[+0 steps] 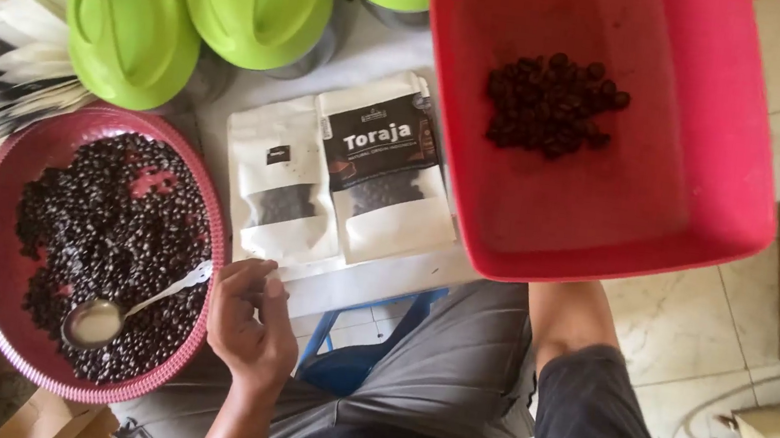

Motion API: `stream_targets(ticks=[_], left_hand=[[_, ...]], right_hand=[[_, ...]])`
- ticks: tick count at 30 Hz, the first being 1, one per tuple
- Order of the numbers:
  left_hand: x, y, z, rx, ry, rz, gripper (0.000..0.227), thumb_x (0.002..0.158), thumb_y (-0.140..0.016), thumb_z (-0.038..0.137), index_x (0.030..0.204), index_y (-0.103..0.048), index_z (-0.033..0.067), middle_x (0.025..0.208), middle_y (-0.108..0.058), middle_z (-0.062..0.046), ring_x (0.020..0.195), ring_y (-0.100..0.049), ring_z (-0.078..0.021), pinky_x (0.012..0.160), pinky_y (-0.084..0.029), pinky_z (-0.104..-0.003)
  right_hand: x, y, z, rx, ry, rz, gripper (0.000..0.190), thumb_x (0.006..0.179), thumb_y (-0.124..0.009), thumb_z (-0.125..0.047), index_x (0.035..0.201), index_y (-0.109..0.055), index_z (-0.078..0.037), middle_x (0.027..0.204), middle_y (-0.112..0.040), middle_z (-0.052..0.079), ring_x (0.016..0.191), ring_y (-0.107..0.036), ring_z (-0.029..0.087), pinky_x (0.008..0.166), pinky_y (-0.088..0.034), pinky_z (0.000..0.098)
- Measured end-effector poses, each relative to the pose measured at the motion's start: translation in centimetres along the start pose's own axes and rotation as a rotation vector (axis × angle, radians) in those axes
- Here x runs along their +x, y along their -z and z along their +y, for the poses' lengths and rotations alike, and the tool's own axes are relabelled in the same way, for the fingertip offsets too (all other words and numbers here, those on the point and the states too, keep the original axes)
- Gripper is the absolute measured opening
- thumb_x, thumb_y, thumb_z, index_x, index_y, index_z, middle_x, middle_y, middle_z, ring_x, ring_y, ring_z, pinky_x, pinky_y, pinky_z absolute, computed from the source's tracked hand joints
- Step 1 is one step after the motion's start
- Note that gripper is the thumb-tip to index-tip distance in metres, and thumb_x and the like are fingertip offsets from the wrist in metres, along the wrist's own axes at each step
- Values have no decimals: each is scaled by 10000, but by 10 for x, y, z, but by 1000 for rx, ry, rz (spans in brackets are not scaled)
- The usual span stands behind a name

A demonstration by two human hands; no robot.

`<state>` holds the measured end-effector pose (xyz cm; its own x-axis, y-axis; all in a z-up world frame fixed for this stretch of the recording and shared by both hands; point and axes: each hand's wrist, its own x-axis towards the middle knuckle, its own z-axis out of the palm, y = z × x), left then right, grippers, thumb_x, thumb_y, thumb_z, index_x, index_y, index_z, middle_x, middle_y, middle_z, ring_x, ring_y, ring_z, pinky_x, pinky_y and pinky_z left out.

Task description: Scooping roasted coffee beans from a large bowl into a container and spreading them for inspection.

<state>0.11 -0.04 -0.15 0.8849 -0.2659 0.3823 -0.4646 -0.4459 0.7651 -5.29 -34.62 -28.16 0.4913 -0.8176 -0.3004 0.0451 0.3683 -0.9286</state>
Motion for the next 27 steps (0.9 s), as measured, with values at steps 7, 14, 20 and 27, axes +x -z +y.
stream_targets(ticks=[7,14,20,27], left_hand=[[-7,-7,3,-158,30,-4,212,912,-547,-134,1106,-590,-61,1077,-622,-159,702,-569,-131,587,-459,-200],[-16,-7,12,-274,109,-31,182,982,-535,-80,1159,-570,-54,1150,-584,-149,780,-566,-149,715,-522,-245],[-15,11,21,-334,87,11,128,998,-532,-48,1120,-567,-35,1116,-596,-135,767,-566,-139,706,-507,-228],[-26,46,13,-420,96,75,176,1001,-517,-53,1169,-556,-20,1141,-584,-129,816,-563,-144,753,-512,-246]], right_hand=[[-22,89,-42,229,75,145,226,988,-724,-327,1045,-640,-125,675,-582,-31,504,-473,49,436,-346,204],[-125,118,-145,388,140,323,228,997,-652,-97,1196,-551,-141,1251,-615,37,962,-699,147,560,-478,127],[-170,62,-174,151,262,-166,260,879,-765,-69,1110,-653,-109,902,-697,8,690,-592,67,571,-487,198],[-175,-8,-173,-1036,641,146,405,852,-831,-417,1076,-747,-90,1414,-541,163,1149,-507,416,893,-474,491]])
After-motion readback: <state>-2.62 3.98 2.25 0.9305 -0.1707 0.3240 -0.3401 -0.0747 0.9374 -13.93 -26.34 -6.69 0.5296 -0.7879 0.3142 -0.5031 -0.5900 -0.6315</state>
